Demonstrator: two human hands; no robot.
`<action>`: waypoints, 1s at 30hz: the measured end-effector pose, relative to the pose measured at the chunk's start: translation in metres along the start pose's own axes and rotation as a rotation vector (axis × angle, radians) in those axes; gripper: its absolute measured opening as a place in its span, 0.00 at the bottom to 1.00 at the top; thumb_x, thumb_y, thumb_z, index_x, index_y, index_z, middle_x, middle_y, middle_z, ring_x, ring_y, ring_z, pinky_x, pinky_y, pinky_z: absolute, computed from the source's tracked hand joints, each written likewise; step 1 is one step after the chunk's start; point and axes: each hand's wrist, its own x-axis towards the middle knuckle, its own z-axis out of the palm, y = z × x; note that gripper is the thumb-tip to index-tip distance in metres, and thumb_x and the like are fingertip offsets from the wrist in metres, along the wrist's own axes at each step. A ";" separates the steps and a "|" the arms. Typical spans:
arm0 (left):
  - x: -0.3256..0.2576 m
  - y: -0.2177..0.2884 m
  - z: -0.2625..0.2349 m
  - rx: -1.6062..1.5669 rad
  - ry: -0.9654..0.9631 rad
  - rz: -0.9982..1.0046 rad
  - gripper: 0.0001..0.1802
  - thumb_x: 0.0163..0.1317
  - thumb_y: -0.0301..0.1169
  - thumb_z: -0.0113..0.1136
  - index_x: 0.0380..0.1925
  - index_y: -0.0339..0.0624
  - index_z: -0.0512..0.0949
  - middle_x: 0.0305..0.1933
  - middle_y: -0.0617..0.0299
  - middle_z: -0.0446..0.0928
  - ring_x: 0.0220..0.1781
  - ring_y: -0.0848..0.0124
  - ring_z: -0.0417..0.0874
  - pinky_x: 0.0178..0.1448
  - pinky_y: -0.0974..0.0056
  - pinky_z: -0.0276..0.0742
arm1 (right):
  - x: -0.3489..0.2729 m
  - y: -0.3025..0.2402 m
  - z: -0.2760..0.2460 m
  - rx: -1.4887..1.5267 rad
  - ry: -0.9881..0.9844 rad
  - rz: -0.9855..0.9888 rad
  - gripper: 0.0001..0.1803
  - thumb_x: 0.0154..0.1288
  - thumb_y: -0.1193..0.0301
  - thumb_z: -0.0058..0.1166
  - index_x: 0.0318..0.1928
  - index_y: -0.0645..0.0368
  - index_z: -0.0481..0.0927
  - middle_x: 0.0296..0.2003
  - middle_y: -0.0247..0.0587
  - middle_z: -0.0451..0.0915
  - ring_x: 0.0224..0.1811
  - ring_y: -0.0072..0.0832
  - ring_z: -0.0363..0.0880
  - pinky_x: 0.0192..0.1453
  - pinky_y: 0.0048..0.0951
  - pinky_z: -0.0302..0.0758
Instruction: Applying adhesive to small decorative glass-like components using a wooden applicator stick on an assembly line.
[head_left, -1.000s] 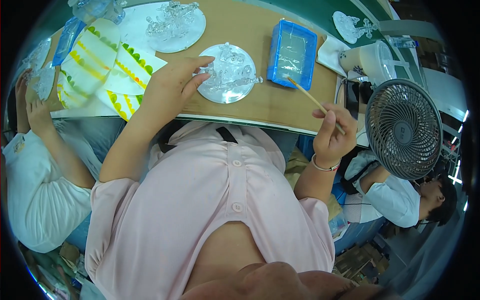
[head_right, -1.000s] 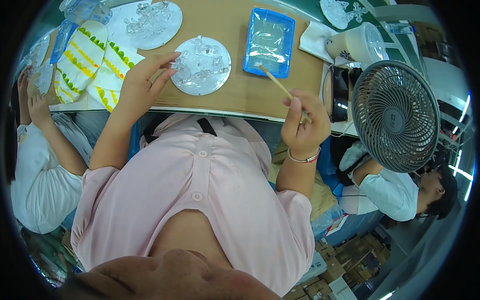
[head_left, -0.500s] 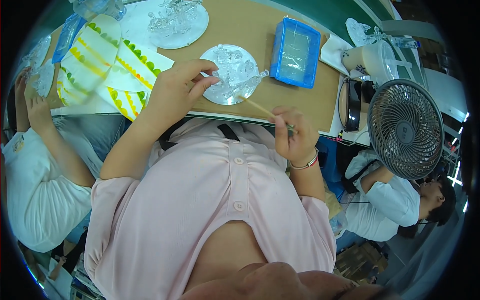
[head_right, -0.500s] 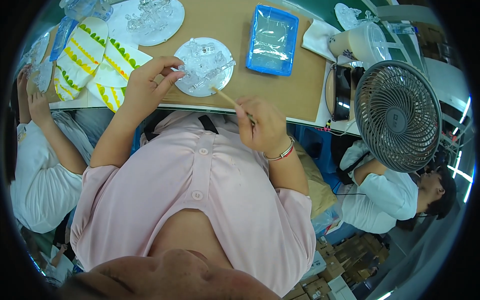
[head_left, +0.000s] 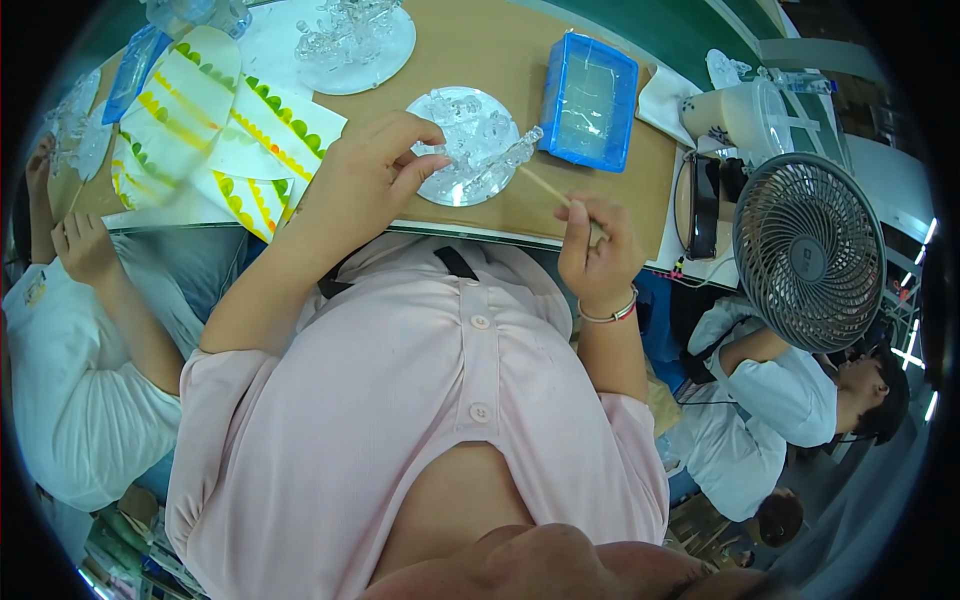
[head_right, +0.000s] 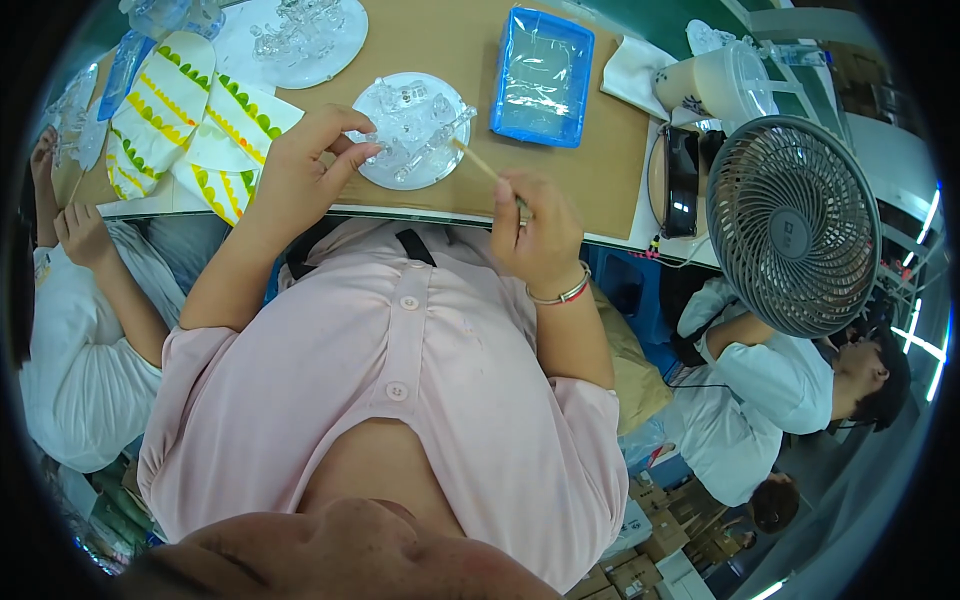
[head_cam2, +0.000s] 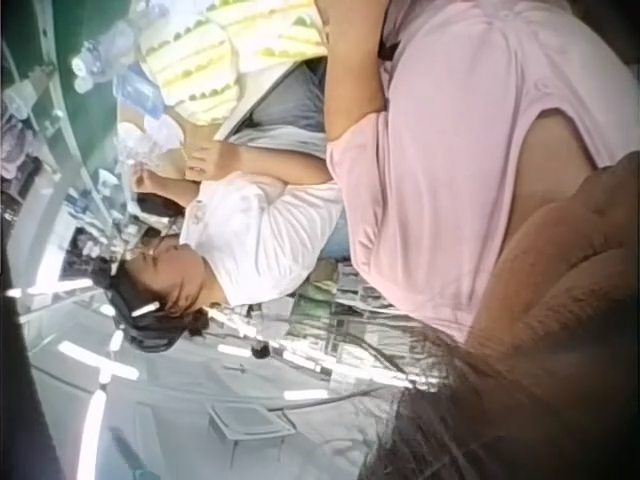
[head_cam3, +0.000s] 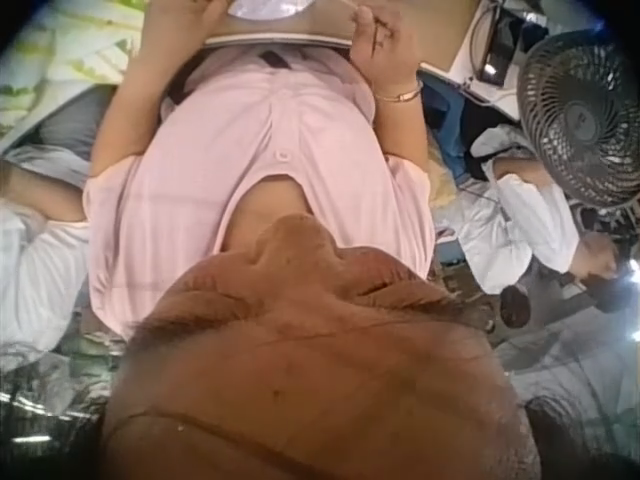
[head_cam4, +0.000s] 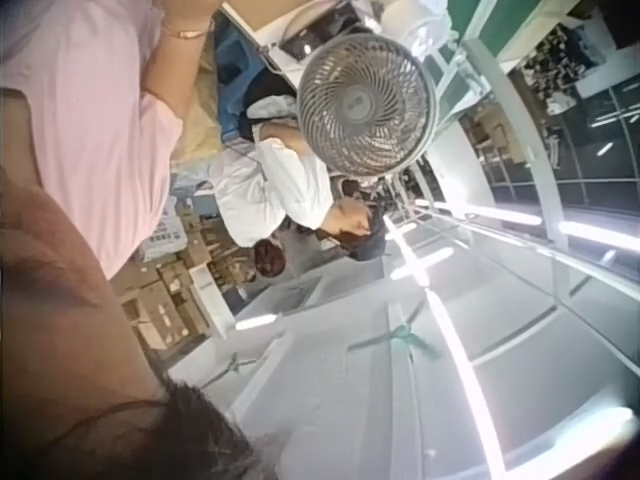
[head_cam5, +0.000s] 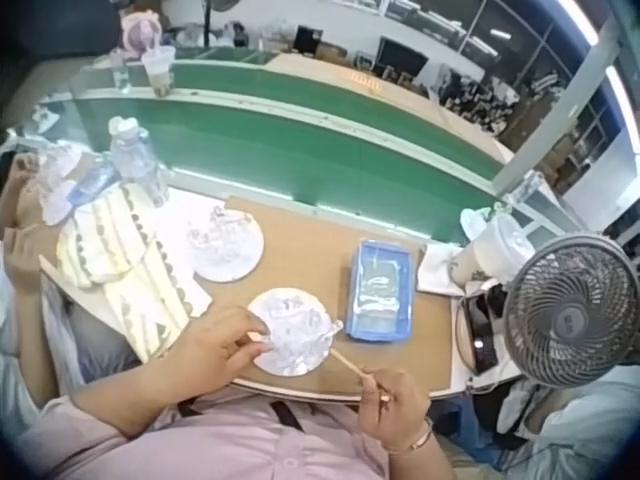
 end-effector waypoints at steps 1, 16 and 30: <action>0.001 0.000 0.000 -0.007 -0.005 0.000 0.08 0.56 0.29 0.65 0.33 0.40 0.77 0.35 0.61 0.78 0.26 0.67 0.79 0.30 0.67 0.73 | 0.000 0.001 -0.001 0.002 0.000 -0.002 0.03 0.64 0.80 0.51 0.34 0.63 0.71 0.28 0.44 0.82 0.27 0.30 0.82 0.30 0.23 0.75; 0.000 0.008 0.012 -0.072 -0.017 -0.019 0.08 0.56 0.27 0.64 0.34 0.39 0.75 0.36 0.60 0.75 0.24 0.69 0.78 0.28 0.67 0.72 | -0.013 -0.017 0.000 0.116 -0.145 -0.170 0.04 0.62 0.80 0.52 0.35 0.62 0.70 0.29 0.46 0.82 0.27 0.35 0.82 0.30 0.26 0.76; 0.003 0.008 0.007 -0.007 -0.090 -0.026 0.08 0.57 0.31 0.63 0.33 0.42 0.75 0.29 0.58 0.77 0.25 0.62 0.77 0.29 0.62 0.70 | -0.015 -0.015 -0.006 0.116 -0.092 -0.039 0.03 0.65 0.79 0.50 0.35 0.62 0.70 0.29 0.45 0.83 0.26 0.30 0.82 0.30 0.24 0.75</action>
